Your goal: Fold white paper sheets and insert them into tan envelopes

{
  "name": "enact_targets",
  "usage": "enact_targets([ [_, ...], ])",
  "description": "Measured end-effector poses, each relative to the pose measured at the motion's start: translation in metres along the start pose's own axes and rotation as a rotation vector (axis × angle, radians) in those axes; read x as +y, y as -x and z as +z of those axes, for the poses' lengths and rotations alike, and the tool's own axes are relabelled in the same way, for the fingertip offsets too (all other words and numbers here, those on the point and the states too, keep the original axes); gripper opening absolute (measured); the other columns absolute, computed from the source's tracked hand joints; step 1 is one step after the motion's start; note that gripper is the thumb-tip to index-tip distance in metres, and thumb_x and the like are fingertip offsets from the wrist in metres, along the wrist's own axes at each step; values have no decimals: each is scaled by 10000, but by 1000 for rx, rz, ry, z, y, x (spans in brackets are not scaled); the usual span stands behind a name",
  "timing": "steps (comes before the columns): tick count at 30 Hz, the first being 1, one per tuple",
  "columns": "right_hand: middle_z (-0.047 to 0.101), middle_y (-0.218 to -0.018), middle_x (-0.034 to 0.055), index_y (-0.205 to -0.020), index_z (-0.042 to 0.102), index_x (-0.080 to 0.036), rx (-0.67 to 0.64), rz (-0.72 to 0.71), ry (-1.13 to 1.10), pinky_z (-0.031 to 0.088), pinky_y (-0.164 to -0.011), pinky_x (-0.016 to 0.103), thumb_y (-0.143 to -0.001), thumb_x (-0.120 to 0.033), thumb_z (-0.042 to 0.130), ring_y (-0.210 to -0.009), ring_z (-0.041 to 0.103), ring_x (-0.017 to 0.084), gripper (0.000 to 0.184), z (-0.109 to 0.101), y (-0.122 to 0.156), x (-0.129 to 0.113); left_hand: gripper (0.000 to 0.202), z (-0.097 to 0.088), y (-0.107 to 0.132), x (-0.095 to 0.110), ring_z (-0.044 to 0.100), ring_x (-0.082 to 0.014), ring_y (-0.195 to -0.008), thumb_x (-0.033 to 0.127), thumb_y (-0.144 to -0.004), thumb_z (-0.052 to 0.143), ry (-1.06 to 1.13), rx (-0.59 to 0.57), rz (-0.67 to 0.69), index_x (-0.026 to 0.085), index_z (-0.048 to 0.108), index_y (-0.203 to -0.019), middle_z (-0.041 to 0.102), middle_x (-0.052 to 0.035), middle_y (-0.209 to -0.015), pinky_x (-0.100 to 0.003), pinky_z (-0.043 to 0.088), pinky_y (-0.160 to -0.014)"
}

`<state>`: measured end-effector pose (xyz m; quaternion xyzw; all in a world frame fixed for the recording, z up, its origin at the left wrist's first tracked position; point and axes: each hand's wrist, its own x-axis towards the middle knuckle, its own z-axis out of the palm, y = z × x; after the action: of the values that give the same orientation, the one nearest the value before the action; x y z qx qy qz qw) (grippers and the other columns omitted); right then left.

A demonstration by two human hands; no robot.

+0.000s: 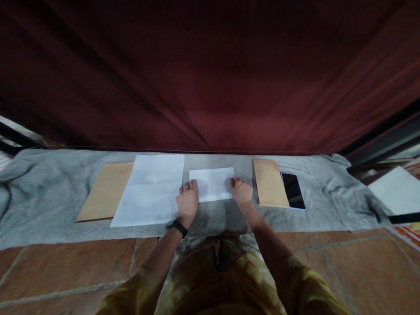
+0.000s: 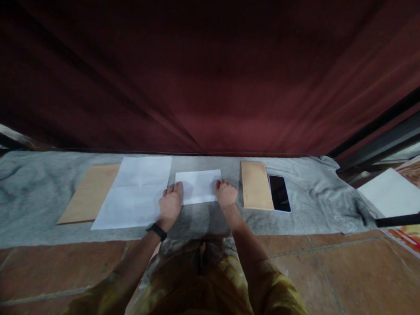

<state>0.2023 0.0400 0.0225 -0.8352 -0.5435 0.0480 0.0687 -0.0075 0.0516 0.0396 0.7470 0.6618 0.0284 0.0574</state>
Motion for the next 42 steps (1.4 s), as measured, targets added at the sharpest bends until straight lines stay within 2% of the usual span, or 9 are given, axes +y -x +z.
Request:
enact_targets([
  [5,746,-856,199,-1023,709,-113,17,28,10,565,-788,392,-1057,-377,408,-836,759,274,401,2,-2,-1,461,3,-1,-1,614,-314,-1126,142,-1014,342,-1,-9,-9,153,481,-1454,617,-206,-1211,-376,553,-826],
  [16,744,-790,190,-1098,683,-86,76,1,41,561,-741,380,-1050,-338,416,-777,761,269,371,6,-1,-1,483,1,-1,1,640,-271,-1100,137,-1020,331,-69,-24,-7,171,440,-1490,612,-184,-1220,-349,569,-819],
  [23,739,-768,175,-1175,655,-78,120,6,49,556,-709,361,-1042,-328,439,-738,754,263,356,12,1,-1,492,6,-1,1,642,-290,-1105,116,-1020,282,-107,5,14,150,452,-1480,614,-193,-1230,-358,583,-780],
  [26,741,-779,176,-1214,631,-77,116,22,46,549,-702,358,-1043,-333,440,-735,751,263,363,11,2,0,496,7,-1,0,645,-290,-1102,115,-1017,279,-107,11,21,147,454,-1480,612,-202,-1238,-360,589,-770],
  [31,744,-803,171,-1152,629,-123,86,62,5,537,-714,358,-1058,-361,410,-724,730,241,336,8,3,2,502,7,-2,-2,664,-286,-1071,112,-1011,297,-80,9,18,161,461,-1482,621,-198,-1208,-369,590,-774],
  [36,737,-833,164,-1172,618,-132,103,45,-26,528,-702,346,-1070,-325,355,-706,700,220,342,10,6,3,495,7,-2,-2,672,-281,-1063,119,-1014,305,-67,5,11,165,465,-1479,621,-194,-1190,-364,586,-776],
  [42,702,-986,176,-1247,627,-130,113,22,21,517,-661,292,-1070,-287,353,-751,702,194,362,11,8,3,494,7,-2,-1,672,-283,-1056,103,-1006,285,-67,20,18,152,486,-1456,624,-187,-1163,-362,588,-768],
])
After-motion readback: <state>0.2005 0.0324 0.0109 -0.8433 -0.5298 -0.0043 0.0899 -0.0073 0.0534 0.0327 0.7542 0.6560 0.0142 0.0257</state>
